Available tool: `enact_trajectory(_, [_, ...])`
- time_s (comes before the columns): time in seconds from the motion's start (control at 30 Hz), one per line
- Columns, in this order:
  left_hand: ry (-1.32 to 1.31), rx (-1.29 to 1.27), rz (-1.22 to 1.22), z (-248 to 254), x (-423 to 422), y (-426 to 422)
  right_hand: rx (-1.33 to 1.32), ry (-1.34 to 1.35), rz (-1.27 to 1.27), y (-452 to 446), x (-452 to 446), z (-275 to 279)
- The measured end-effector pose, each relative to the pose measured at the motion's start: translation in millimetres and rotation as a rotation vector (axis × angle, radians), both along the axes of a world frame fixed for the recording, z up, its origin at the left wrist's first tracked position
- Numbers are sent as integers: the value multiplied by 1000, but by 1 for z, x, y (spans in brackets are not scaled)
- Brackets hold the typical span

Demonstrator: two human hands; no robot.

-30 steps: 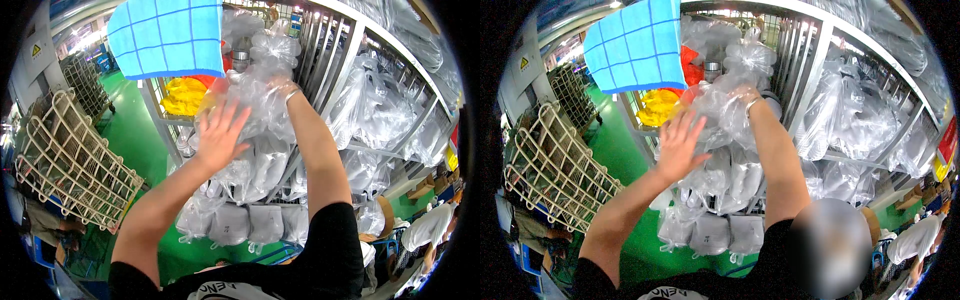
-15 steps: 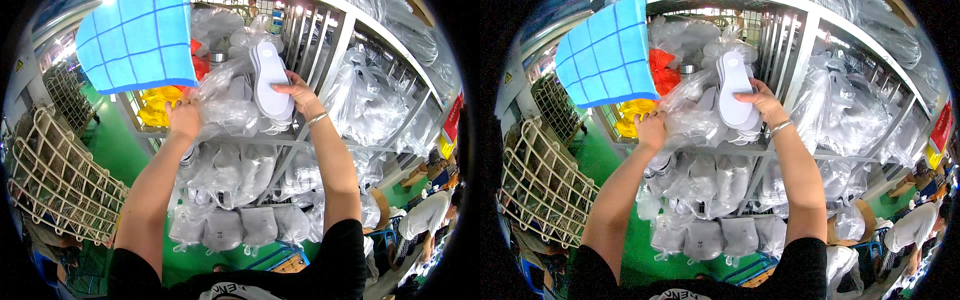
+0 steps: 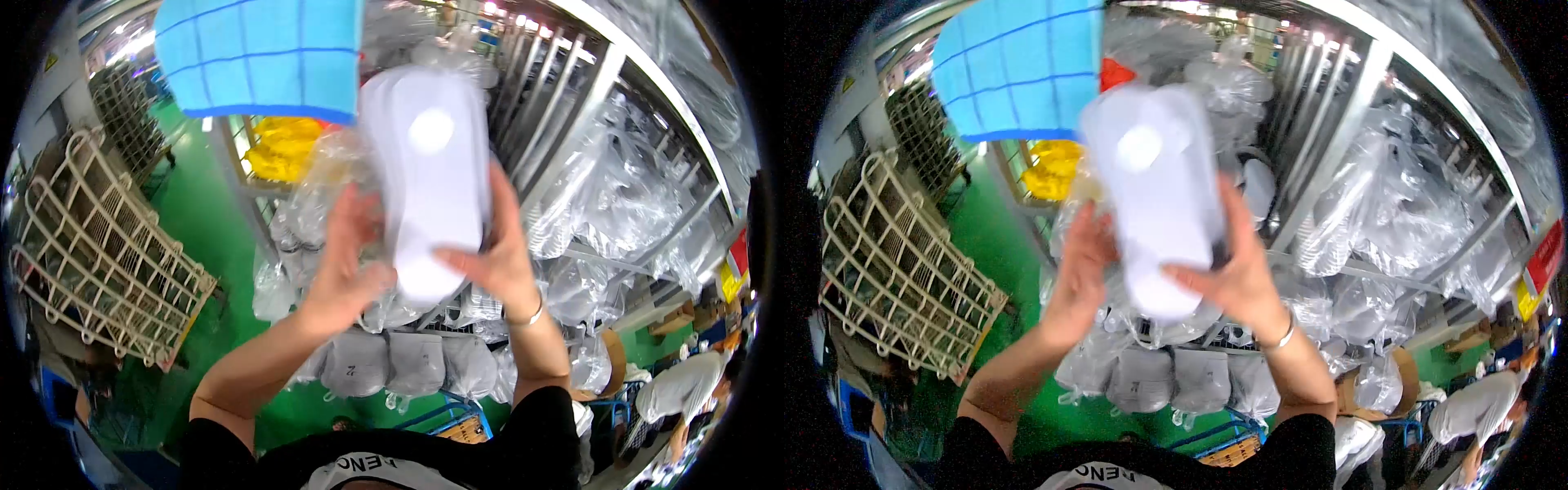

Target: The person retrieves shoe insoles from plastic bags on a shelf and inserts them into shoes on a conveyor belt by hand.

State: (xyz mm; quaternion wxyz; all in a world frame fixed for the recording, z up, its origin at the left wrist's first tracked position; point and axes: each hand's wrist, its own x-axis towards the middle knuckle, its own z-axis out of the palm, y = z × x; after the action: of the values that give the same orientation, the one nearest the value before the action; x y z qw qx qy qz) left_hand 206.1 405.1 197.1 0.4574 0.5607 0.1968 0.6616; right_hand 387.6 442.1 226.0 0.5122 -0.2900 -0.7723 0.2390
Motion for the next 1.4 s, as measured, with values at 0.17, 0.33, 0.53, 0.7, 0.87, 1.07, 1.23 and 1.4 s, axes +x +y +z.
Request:
enact_trajectory(0.17, [-109,-374,-105,-33,-33,-38,-2,-306,264,-38,-70,-40])
enact_trajectory(0.33, [-616,-575,294,-62,-50,-82,-738,-44,498,-76,-98,-68])
enact_trajectory(0.53, [121,-728,1276,-128,-86,-201,-366,-348,496,-111,-156,-131])
enact_trajectory(0.7, [1260,-631,1504,-127,-75,-390,134,-990,1182,-200,-217,-124])
enact_trajectory(0.87, [375,-918,1294,-176,5,-546,74,-998,1873,-373,-257,-119])
enact_trajectory(1.07, [-1177,-160,2181,-226,86,-701,-410,-873,1848,-559,-261,-160])
enact_trajectory(1.23, [-1525,25,2152,-279,70,-777,-342,-1078,1910,-637,-238,-198])
enact_trajectory(1.4, [-1395,-693,2278,-296,40,-773,-221,-1126,1866,-662,-235,-204])
